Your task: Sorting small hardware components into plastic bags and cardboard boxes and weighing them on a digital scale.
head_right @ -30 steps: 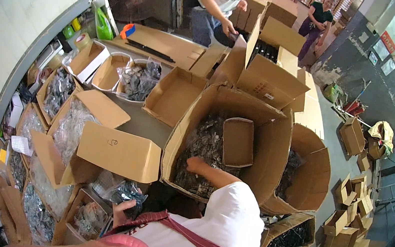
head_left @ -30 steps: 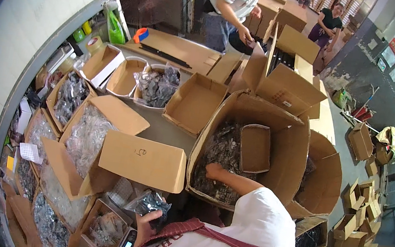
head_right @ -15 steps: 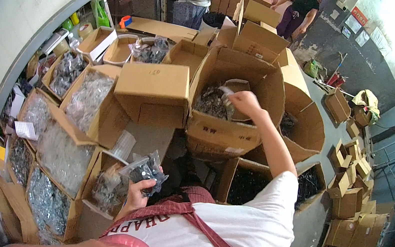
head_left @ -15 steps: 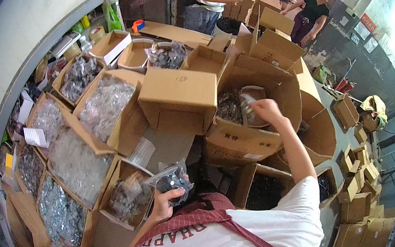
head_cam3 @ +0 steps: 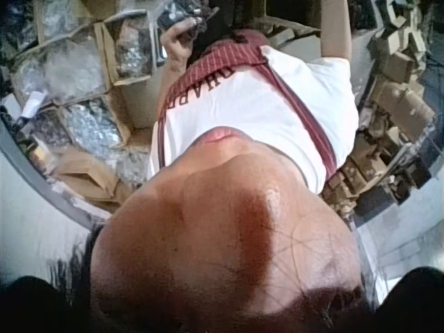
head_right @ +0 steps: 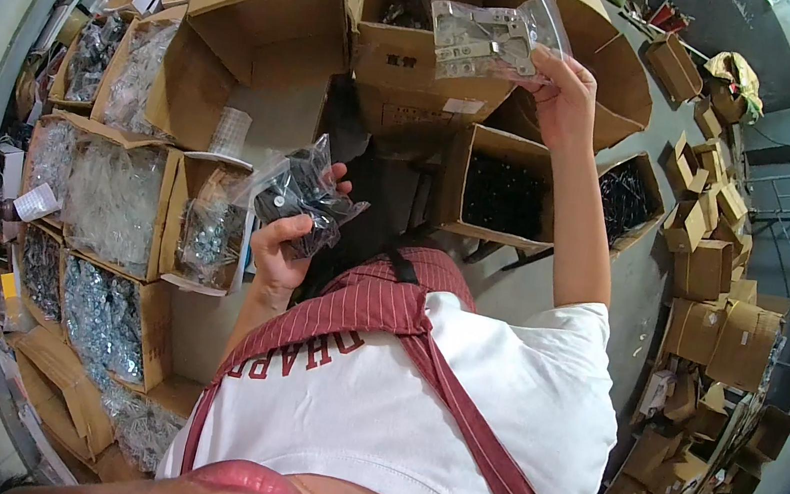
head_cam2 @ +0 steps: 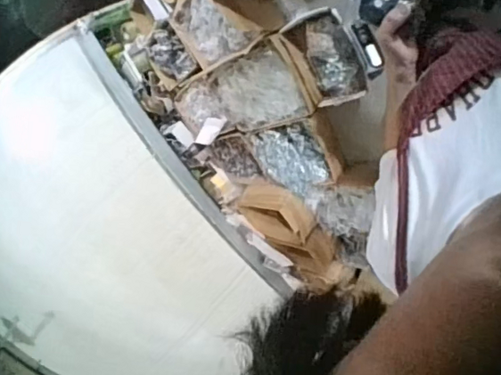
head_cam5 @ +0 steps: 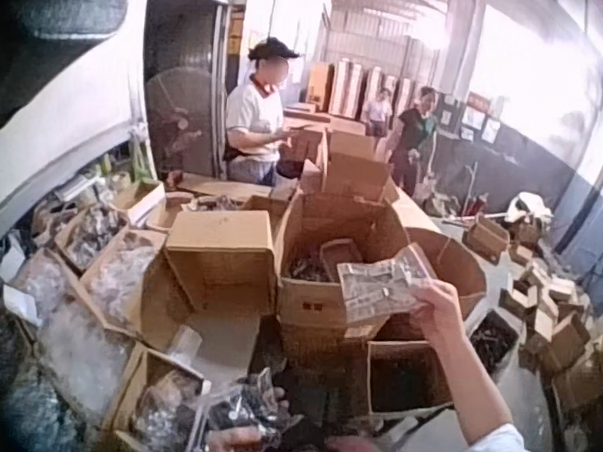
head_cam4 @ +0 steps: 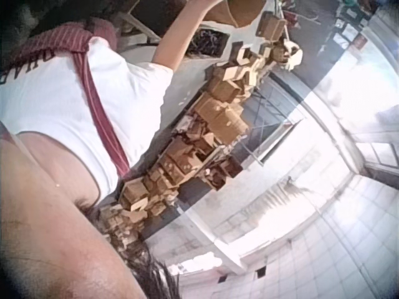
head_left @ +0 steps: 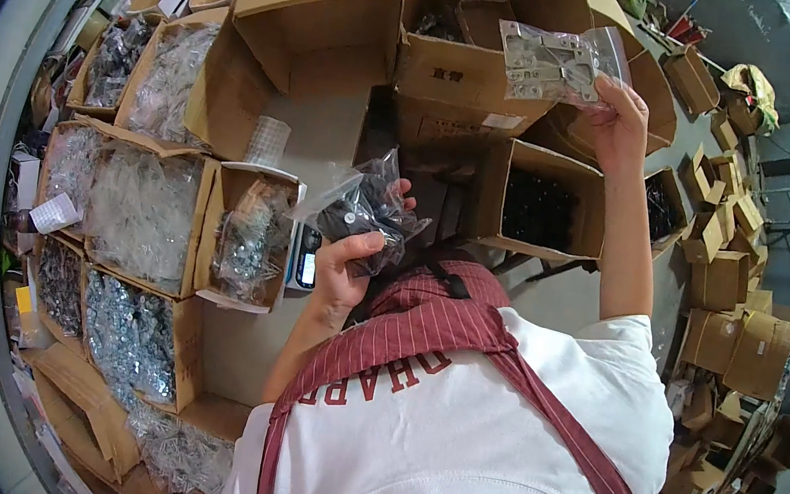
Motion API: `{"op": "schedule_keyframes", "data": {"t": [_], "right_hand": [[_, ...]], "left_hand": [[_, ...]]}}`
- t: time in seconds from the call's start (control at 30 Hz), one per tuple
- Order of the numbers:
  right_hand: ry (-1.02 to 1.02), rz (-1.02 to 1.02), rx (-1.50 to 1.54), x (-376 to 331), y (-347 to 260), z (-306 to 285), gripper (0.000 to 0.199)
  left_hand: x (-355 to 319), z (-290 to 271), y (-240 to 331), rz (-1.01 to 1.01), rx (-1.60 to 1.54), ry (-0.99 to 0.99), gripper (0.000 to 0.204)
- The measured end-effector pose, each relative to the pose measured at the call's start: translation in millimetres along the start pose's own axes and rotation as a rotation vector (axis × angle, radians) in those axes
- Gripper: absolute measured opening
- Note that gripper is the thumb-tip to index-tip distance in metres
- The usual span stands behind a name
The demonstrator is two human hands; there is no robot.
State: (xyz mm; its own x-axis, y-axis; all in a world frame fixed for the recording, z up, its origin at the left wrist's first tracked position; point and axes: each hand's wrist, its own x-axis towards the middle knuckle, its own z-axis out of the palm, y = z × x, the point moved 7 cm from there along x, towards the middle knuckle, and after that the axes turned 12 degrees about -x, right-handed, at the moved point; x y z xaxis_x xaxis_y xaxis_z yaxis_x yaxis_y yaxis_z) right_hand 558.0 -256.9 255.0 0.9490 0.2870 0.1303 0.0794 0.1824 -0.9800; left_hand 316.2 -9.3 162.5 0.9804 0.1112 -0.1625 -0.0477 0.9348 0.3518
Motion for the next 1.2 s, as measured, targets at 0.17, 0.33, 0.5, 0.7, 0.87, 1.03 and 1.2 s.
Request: {"op": "schedule_keyframes", "data": {"t": [0.17, 0.33, 0.5, 0.7, 0.87, 1.03, 1.2], "right_hand": [[0.027, 0.007, 0.11, -23.0, 11.9, -39.6, 0.015], [0.016, -0.025, 0.098, -35.6, 22.7, -102.8, 0.012], [-0.402, -0.099, -0.212, -50.1, 25.7, -116.9, 0.009], [-0.816, 0.083, -0.277, -27.3, 47.9, -198.5, 0.014], [-0.474, 0.333, -0.281, 55.1, 83.8, -297.5, 0.018], [-0.351, 0.357, -0.663, 190.0, 159.3, -372.8, 0.015], [-0.757, 0.104, -1.568, 300.7, 323.4, -393.1, 0.045]], "left_hand": [[16.2, 36.4, -45.0, -0.147, -0.068, -0.091, 0.084], [48.2, 90.3, -112.9, -0.25, -0.099, -0.221, 0.087], [103.4, 120.1, -210.0, -0.268, -0.317, -0.301, 0.093], [156.6, 96.7, -255.3, -0.073, -0.305, -0.025, 0.083], [157.4, 62.3, -261.5, -0.102, 0.088, 0.107, 0.075], [140.9, 5.4, -285.5, -0.2, 0.107, 0.363, 0.067], [117.7, -34.8, -309.4, -0.172, 0.143, 0.599, 0.061]]}}
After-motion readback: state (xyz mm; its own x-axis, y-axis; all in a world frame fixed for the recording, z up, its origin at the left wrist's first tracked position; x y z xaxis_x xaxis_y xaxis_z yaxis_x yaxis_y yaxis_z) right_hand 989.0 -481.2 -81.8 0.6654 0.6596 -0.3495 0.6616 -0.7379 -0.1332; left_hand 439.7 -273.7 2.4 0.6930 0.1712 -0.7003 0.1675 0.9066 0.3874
